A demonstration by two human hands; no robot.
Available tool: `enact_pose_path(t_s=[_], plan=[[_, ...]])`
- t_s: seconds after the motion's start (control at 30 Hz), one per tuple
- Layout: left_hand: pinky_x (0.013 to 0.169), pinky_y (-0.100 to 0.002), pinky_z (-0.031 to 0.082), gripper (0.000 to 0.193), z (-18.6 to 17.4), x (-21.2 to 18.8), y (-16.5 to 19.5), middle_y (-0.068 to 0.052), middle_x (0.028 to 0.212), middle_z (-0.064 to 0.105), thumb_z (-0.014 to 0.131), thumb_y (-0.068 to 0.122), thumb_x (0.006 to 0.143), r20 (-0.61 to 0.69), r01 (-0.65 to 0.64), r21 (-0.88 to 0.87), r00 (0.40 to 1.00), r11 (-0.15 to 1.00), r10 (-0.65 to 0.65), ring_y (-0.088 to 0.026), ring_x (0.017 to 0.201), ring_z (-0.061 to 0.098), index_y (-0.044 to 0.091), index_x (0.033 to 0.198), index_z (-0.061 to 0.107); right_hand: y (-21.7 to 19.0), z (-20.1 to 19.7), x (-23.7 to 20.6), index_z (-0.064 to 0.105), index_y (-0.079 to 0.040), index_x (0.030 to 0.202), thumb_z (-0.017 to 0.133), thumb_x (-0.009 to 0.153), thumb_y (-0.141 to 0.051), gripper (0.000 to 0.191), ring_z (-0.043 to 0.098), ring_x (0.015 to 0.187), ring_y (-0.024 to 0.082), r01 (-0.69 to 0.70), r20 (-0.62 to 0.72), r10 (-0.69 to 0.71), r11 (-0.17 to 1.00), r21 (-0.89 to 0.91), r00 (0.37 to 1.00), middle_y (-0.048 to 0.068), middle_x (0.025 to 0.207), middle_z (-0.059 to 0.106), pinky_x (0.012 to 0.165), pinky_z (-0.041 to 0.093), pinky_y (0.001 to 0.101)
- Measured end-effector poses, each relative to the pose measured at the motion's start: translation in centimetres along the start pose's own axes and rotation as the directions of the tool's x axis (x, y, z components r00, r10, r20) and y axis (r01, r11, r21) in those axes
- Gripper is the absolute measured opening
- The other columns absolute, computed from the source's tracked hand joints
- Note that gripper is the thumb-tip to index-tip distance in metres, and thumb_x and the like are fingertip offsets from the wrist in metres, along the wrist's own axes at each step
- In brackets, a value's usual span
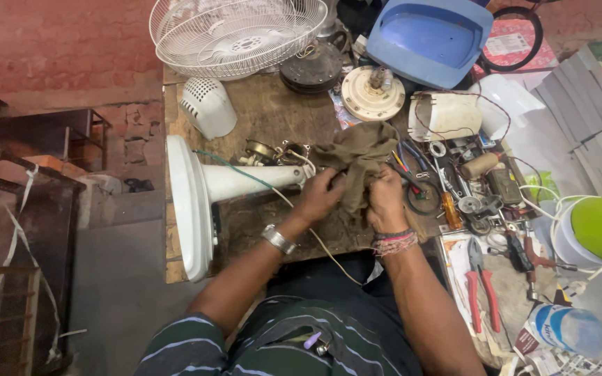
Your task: The person disassembles a white pedestal fan by removing the front grille and then the motor housing. They use pliers and a hammer to loosen and remove components, then wipe the motor housing with a cloth.
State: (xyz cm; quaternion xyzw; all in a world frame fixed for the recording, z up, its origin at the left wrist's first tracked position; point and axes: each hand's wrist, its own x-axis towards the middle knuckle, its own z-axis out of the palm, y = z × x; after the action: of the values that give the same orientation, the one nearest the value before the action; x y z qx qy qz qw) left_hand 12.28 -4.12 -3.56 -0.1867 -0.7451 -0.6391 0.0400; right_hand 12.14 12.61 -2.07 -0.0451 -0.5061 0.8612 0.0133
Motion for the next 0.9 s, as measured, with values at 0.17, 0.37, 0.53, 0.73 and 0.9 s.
enact_pose_path(t_s=[0.17,0.37,0.53,0.73,0.9], plan=[[0.074,-0.044,0.054,0.033,0.9,-0.2,1.6,-0.023,0.096,0.07,0.067,0.023,0.095,-0.067,-0.212,0.245,0.97,0.946,0.234,-0.038,0.084,0.069,0.001,0.12,0.062,-2.1,-0.1,0.5,0.071,0.003,0.105,0.045,0.082,0.012,0.036,0.073,0.08,0.021,-0.014,-0.057,0.012,0.999,-0.032,0.998,0.012,0.098,0.076,0.071,0.06,0.0332],[0.038,-0.02,0.032,0.028,-0.6,0.0,1.5,-0.012,0.084,0.07,0.065,0.033,0.102,0.558,0.647,-0.676,0.762,0.353,-0.329,-0.008,0.055,0.05,0.005,0.107,0.062,-3.9,-1.2,-0.9,0.067,-0.004,0.106,0.052,0.099,-0.006,0.016,0.071,0.079,0.019,-0.063,0.005,0.063,0.998,0.032,0.998,0.007,0.094,0.072,0.066,0.06,0.0318],[0.041,-0.018,0.028,0.028,-0.4,-0.7,1.1,-0.001,0.085,0.064,0.068,0.034,0.1,0.524,0.657,-0.704,0.736,0.269,-0.428,-0.006,0.06,0.046,0.008,0.107,0.063,-1.3,-2.5,-0.6,0.065,0.0,0.113,0.056,0.104,-0.003,0.013,0.069,0.084,0.018,-0.132,0.143,0.134,0.991,-0.024,0.981,0.008,0.101,0.069,0.067,0.056,0.0307],[0.044,-0.017,0.03,0.034,0.5,-1.1,2.2,0.001,0.089,0.063,0.068,0.041,0.099,0.454,0.628,-0.666,0.769,0.402,-0.451,-0.006,0.061,0.042,0.009,0.106,0.061,-3.8,-3.4,3.4,0.066,-0.003,0.119,0.04,0.102,-0.018,0.034,0.073,0.094,0.023,-0.098,-0.169,0.117,0.988,0.118,0.979,0.012,0.11,0.073,0.082,0.062,0.0371],[0.05,-0.02,0.041,0.034,-0.3,-1.3,3.5,-0.004,0.095,0.067,0.066,0.04,0.101,0.447,0.586,-0.732,0.798,0.348,-0.403,-0.01,0.069,0.055,0.01,0.115,0.061,-9.7,-5.5,3.7,0.062,-0.003,0.124,0.042,0.108,-0.013,0.027,0.071,0.107,0.027,0.069,-0.154,-0.03,0.966,0.251,0.988,0.013,0.119,0.071,0.095,0.06,0.0439]])
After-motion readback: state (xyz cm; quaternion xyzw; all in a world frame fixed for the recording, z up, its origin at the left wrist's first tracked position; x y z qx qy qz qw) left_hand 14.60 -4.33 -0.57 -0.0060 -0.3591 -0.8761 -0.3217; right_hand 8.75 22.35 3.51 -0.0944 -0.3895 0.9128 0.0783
